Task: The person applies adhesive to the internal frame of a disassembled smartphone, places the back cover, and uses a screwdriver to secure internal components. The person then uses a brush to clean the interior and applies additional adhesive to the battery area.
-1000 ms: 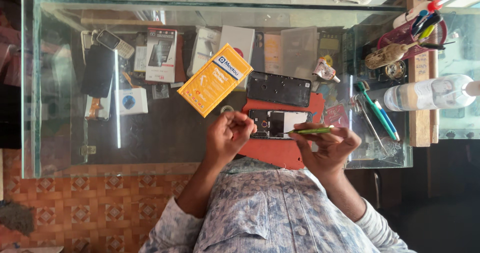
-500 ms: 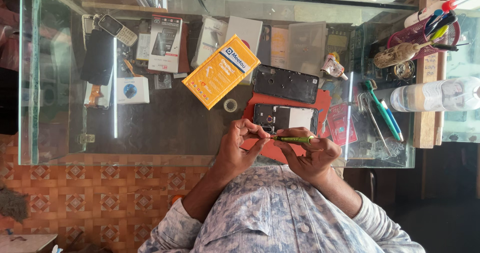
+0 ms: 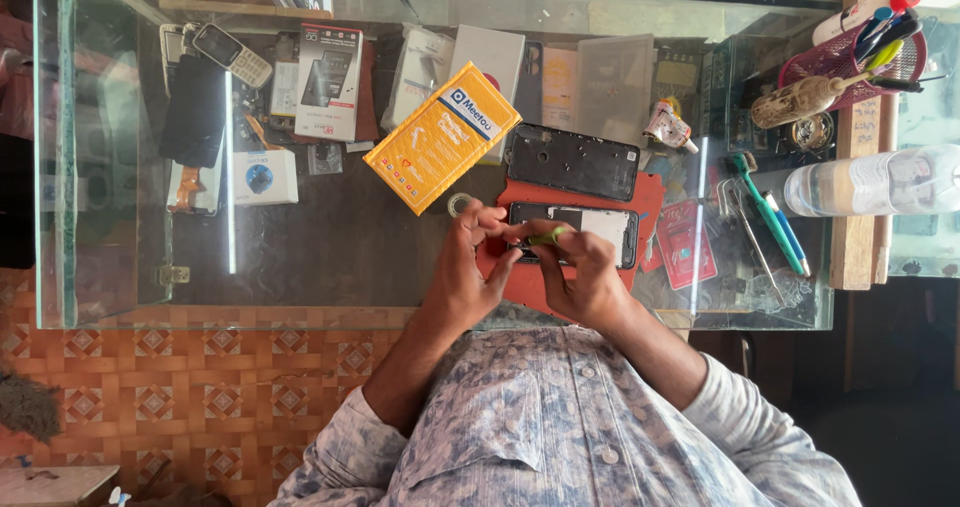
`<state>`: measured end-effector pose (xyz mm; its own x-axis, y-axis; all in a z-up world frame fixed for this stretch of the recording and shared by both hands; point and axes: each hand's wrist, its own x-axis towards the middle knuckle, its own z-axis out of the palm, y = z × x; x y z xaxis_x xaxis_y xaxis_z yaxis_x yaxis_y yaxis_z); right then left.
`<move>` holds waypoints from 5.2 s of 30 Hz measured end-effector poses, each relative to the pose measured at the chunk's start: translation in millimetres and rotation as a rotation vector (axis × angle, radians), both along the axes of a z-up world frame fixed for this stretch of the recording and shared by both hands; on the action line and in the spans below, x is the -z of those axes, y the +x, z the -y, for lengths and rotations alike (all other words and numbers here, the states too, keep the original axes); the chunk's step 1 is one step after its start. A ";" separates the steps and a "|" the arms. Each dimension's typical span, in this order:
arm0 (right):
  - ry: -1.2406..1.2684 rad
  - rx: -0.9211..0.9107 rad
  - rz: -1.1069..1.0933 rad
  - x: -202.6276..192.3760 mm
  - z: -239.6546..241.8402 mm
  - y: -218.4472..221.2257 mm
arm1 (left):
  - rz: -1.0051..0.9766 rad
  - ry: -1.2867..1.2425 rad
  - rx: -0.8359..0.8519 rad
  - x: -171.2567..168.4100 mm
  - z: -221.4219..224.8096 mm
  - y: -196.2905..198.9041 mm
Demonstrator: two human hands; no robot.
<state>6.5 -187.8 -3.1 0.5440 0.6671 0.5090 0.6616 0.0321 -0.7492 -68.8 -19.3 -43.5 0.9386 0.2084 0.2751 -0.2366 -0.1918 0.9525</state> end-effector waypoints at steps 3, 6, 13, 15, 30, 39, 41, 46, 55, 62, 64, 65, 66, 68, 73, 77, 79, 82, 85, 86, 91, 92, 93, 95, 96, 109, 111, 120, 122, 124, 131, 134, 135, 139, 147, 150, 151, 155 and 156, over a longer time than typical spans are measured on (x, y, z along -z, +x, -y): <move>-0.023 -0.026 -0.037 11.1 -4.1 4.5 | -0.017 0.216 0.002 -1.0 -8.2 -0.5; -0.028 -0.044 -0.057 16.2 -4.7 5.7 | -0.028 0.307 0.012 -0.8 -10.0 -2.0; -0.076 -0.036 -0.015 9.5 -3.2 4.7 | -0.032 0.320 0.026 -0.6 -9.0 -3.9; -0.069 -0.042 0.008 8.0 -4.1 5.6 | -0.058 0.311 0.049 -0.5 -9.5 -2.8; -0.044 -0.045 -0.066 13.0 -4.8 5.7 | -0.071 0.307 0.031 0.8 -7.3 -2.2; -0.316 0.190 -0.053 7.0 0.4 -1.3 | -0.027 0.335 0.017 -8.1 -10.1 -3.6; -0.452 0.269 0.021 2.2 -1.3 -1.7 | -0.011 0.345 0.025 -12.3 -10.6 -2.6; -0.126 -0.001 -0.026 -4.3 -4.7 12.8 | 0.003 0.389 0.003 -12.8 -8.7 2.4; -0.092 -0.013 -0.053 -11.4 -12.0 11.5 | 0.036 0.421 -0.010 1.3 -6.5 3.0; -0.098 0.042 -0.046 -4.2 -7.7 12.4 | -0.020 0.451 0.008 -1.8 -7.9 3.4; -0.171 0.117 -0.089 2.9 -6.7 8.3 | -0.019 0.408 0.014 -0.8 -7.6 2.9; -0.205 0.181 -0.038 5.4 -9.0 6.8 | -0.024 0.419 0.012 -0.3 -7.1 2.3; -0.238 0.247 0.013 5.5 -11.0 6.6 | -0.027 0.432 0.011 0.4 -7.1 2.2; -0.102 0.056 0.073 -2.7 -7.4 12.6 | -0.020 0.431 0.010 1.8 -7.0 2.6; -0.215 0.111 0.022 -4.1 -9.6 7.4 | -0.029 0.433 0.021 2.9 -7.0 3.0; -0.119 0.003 -0.036 -3.2 -5.5 9.3 | -0.004 0.433 -0.008 0.1 -5.0 4.5; -0.129 -0.009 -0.114 -2.3 -2.6 8.0 | 0.009 0.415 0.013 -0.8 -6.8 5.2; -0.294 0.137 -0.081 -0.4 -3.3 2.0 | 0.014 0.403 0.013 -3.3 -7.0 5.3; -0.285 0.184 0.018 -1.5 -4.9 1.7 | 0.031 0.277 0.047 -9.1 -8.5 3.4; -0.235 0.173 0.017 -2.4 -4.1 3.6 | 0.045 0.218 0.018 -12.2 -10.6 4.1; -0.112 0.257 -0.065 -2.2 16.5 1.3 | 0.084 0.258 -0.167 -34.0 -16.1 32.8; -0.051 0.289 -0.078 -1.0 23.9 3.7 | 0.112 0.286 -0.144 -39.0 -15.0 42.9; 0.011 0.320 -0.092 -0.2 31.7 6.3 | 0.140 0.314 -0.120 -43.2 -12.8 54.4; 0.152 0.342 0.018 -1.2 52.8 17.5 | 0.162 0.399 -0.055 -46.8 -6.9 80.8; 0.110 0.417 0.048 -3.3 65.2 20.8 | 0.161 0.456 -0.012 -46.3 -4.1 95.6; 0.007 0.823 -0.220 -1.3 140.0 -5.8 | -0.030 0.952 0.186 -1.8 31.5 165.9; 0.020 0.806 -0.238 -0.4 138.1 -5.4 | -0.013 0.962 0.182 1.0 32.2 166.8; 0.102 0.717 -0.736 -10.3 119.8 -1.3 | 0.070 1.034 0.122 -9.1 33.9 166.1; 0.101 0.734 -0.861 -8.4 117.6 -0.5 | 0.130 0.805 0.084 -19.7 30.1 155.3; 0.069 0.742 -0.873 -4.9 115.4 -2.1 | 0.109 0.484 0.102 -28.0 25.2 140.6; 0.160 0.663 -0.959 2.4 111.2 -3.1 | -0.127 -0.396 0.229 -28.7 18.4 87.5; 0.179 0.639 -0.962 -0.1 100.8 -6.8 | -0.107 -0.505 0.286 -22.0 23.7 65.4; 0.202 0.637 -0.930 -1.9 97.9 -8.0 | -0.086 -0.526 0.308 -19.5 25.1 58.8; 0.202 0.660 -0.536 -11.3 94.1 -21.0 | -0.128 -0.387 0.324 -9.6 40.4 37.3; 0.124 0.569 -0.114 -13.6 98.6 -41.9 | -0.155 -0.289 0.427 -8.6 61.7 27.8; 0.102 0.557 -0.052 -11.5 97.9 -42.2 | -0.137 -0.288 0.430 -9.6 63.2 27.1; 0.098 0.550 -0.027 -10.9 97.5 -41.2 | -0.134 -0.290 0.434 -9.6 63.3 27.4; 0.047 0.542 -0.005 -10.6 97.5 -39.6 | -0.145 -0.287 0.441 -10.1 63.1 27.1; 0.045 0.533 -0.011 -9.8 97.3 -38.6 | -0.153 -0.284 0.442 -10.3 63.2 26.7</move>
